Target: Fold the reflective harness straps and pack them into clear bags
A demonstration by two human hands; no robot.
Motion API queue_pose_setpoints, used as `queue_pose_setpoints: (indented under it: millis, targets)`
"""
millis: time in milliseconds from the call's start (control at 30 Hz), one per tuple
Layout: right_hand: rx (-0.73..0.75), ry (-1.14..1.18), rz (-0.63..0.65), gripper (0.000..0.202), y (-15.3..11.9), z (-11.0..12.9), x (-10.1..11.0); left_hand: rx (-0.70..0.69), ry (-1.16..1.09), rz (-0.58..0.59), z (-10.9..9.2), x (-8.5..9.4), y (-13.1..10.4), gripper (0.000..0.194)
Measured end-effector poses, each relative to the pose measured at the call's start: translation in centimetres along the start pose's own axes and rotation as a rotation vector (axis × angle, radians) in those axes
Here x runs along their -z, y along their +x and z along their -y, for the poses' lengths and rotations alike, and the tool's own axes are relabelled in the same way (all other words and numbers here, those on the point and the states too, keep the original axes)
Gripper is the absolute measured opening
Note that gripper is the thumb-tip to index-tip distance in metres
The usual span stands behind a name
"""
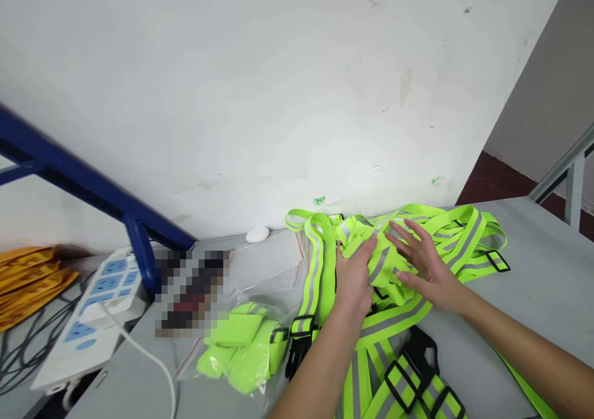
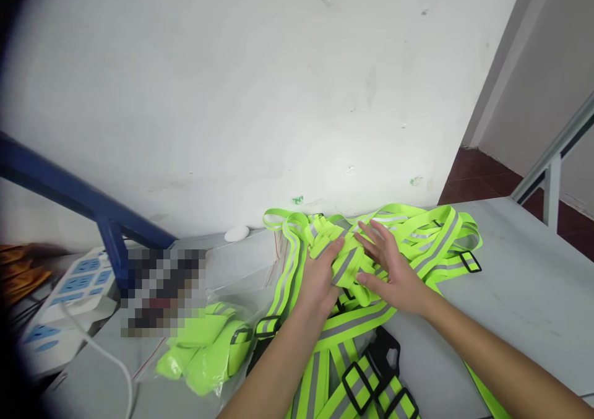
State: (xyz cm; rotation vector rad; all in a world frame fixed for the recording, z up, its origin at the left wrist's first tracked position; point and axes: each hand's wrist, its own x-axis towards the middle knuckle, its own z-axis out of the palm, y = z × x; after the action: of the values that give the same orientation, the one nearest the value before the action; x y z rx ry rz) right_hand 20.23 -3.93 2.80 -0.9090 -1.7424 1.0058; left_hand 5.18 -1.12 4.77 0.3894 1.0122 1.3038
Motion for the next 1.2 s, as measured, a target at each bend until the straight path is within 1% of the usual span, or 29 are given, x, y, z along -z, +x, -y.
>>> queue_pose_setpoints:
  millis: [67,133,167,233,267,300,433,500,567,667,733,800,867,933,967,1000,1100,1133,1167,1200]
  targets:
    - [-0.093,0.004,0.041,0.085,-0.1,-0.3,0.5,-0.03,-0.029,-0.002,-0.3,0.1,0.2,0.058]
    - [-0.214,-0.032,0.093,0.09,-0.2,-1.0,0.6,-0.057,-0.051,-0.025,-0.6,0.1,0.4,0.051]
    - [-0.267,-0.035,0.115,0.087,-0.3,-1.4,0.5,-0.066,-0.059,-0.031,-0.7,0.2,0.5,0.048]
    - [-0.348,0.004,0.129,0.07,-0.3,-2.1,-0.1,-0.067,-0.069,-0.035,-0.9,0.2,0.6,0.044]
    - [-0.376,0.04,0.11,0.06,-0.3,-2.3,-0.4,-0.056,-0.07,-0.025,-0.9,0.3,0.5,0.041]
    - [-0.397,0.084,0.064,0.052,-0.2,-2.4,-0.7,-0.035,-0.069,-0.009,-1.0,0.3,0.5,0.039]
    - [-0.41,0.228,-0.215,0.038,0.2,-1.9,-1.0,0.116,-0.052,0.085,-0.9,0.5,0.3,0.028]
    - [-0.412,0.207,-0.268,0.027,0.4,-1.3,-0.8,0.17,-0.055,0.108,-0.7,0.6,0.2,0.026]
    - [-0.438,0.149,-0.264,0.019,0.6,-0.9,-0.6,0.187,-0.059,0.124,-0.6,0.6,0.2,0.027]
    - [-0.496,0.121,-0.251,0.011,0.5,-0.7,-0.7,0.136,-0.038,0.13,-0.5,0.6,0.2,0.033]
    - [-0.537,0.141,-0.225,0.006,0.4,-0.7,-1.1,0.04,-0.022,0.089,-0.6,0.4,0.1,0.041]
    - [-0.544,0.19,-0.154,0.002,0.1,-0.4,-1.6,-0.086,-0.017,0.033,-0.7,0.3,0.1,0.053]
    - [-0.513,0.259,-0.081,0.013,-0.2,0.1,-2.3,-0.18,-0.014,0.001,-0.6,0.2,0.0,0.065]
    - [-0.491,0.297,-0.06,0.03,-0.4,0.7,-2.7,-0.212,-0.01,-0.014,-0.2,0.2,-0.1,0.073]
    - [-0.515,0.281,-0.079,0.04,-0.5,0.9,-2.9,-0.204,-0.009,-0.018,0.1,0.2,-0.2,0.077]
    - [-0.57,0.243,-0.115,0.049,-0.6,0.9,-3.0,-0.185,-0.008,-0.017,0.4,0.1,-0.3,0.082]
    - [-0.8,0.083,-0.262,0.073,-0.8,0.5,-3.0,-0.107,0.002,0.015,1.2,0.0,-1.0,0.093]
    - [-0.839,0.053,-0.306,0.078,-0.9,0.3,-2.9,-0.091,0.01,0.036,1.4,0.0,-1.2,0.093]
    - [-0.837,0.045,-0.339,0.08,-0.9,0.0,-2.9,-0.082,0.021,0.052,1.4,0.0,-1.4,0.092]
    - [-0.803,0.053,-0.362,0.08,-1.0,-0.2,-2.9,-0.075,0.033,0.059,1.4,0.0,-1.5,0.09]
